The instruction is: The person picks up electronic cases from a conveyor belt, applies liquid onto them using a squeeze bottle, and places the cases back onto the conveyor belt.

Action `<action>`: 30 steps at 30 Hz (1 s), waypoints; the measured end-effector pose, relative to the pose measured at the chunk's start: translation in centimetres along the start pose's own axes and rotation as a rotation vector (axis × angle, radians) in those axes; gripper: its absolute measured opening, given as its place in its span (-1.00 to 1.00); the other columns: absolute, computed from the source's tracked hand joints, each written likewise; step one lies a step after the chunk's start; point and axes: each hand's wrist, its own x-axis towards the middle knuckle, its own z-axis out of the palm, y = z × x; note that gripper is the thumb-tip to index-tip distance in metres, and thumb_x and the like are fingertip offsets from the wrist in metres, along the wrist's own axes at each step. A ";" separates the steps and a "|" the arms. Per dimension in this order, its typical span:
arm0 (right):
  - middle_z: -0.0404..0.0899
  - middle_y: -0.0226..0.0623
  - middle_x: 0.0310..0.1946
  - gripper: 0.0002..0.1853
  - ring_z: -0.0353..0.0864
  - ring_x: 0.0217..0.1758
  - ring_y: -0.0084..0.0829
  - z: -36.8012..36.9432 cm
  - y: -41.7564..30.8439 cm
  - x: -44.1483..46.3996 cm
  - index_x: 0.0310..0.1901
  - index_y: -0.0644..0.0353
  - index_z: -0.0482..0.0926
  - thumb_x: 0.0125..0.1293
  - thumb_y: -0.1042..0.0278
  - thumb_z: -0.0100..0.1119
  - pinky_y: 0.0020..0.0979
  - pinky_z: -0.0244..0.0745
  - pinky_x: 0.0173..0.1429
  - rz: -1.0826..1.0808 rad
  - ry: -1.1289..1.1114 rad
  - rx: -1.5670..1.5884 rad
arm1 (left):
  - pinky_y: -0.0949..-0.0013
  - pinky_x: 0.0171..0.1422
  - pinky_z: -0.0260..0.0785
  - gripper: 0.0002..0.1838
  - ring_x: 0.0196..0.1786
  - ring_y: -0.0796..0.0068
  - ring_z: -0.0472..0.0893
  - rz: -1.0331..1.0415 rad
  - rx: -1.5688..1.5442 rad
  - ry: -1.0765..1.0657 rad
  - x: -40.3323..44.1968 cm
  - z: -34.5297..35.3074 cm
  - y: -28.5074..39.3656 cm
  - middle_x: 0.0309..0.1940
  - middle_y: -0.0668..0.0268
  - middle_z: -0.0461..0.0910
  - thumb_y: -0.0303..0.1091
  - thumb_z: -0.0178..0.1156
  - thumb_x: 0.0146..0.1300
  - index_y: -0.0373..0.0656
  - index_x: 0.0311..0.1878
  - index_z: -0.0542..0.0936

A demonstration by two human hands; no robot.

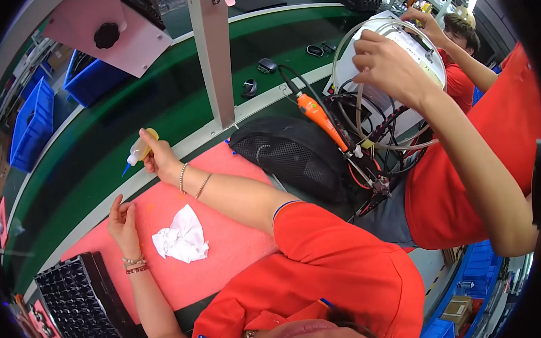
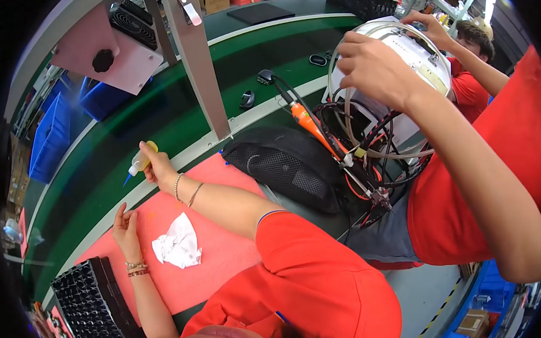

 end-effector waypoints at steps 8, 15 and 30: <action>0.26 -0.51 -0.73 -0.46 0.21 -0.78 -0.67 0.0 -0.1 -0.2 -0.48 0.12 0.41 0.09 -0.31 0.07 -0.65 0.09 -0.69 -0.001 -0.010 -0.011 | 0.59 -0.17 0.34 -0.63 -0.31 0.68 0.49 0.014 -0.017 0.038 0.0 0.2 0.0 -0.37 0.34 0.55 -0.57 0.11 0.16 -0.31 0.08 0.42; 0.26 -0.50 -0.73 -0.46 0.21 -0.79 -0.66 -0.1 -0.1 -0.1 -0.47 0.13 0.42 0.11 -0.30 0.06 -0.64 0.09 -0.70 0.024 0.010 -0.013 | 0.60 -0.18 0.34 -0.63 -0.31 0.69 0.48 0.021 -0.017 0.036 0.1 0.2 -0.1 -0.37 0.35 0.55 -0.56 0.11 0.16 -0.31 0.07 0.43; 0.27 -0.43 -0.81 -0.45 0.21 -0.84 -0.59 0.1 -0.3 -0.4 -0.60 0.16 0.39 0.10 -0.27 0.07 -0.55 0.10 -0.71 -0.024 0.006 0.014 | 0.56 -0.07 0.33 -0.65 -0.27 0.63 0.47 -0.030 -0.015 0.034 -0.1 0.2 0.1 -0.34 0.33 0.52 -0.51 0.07 0.23 -0.36 0.09 0.41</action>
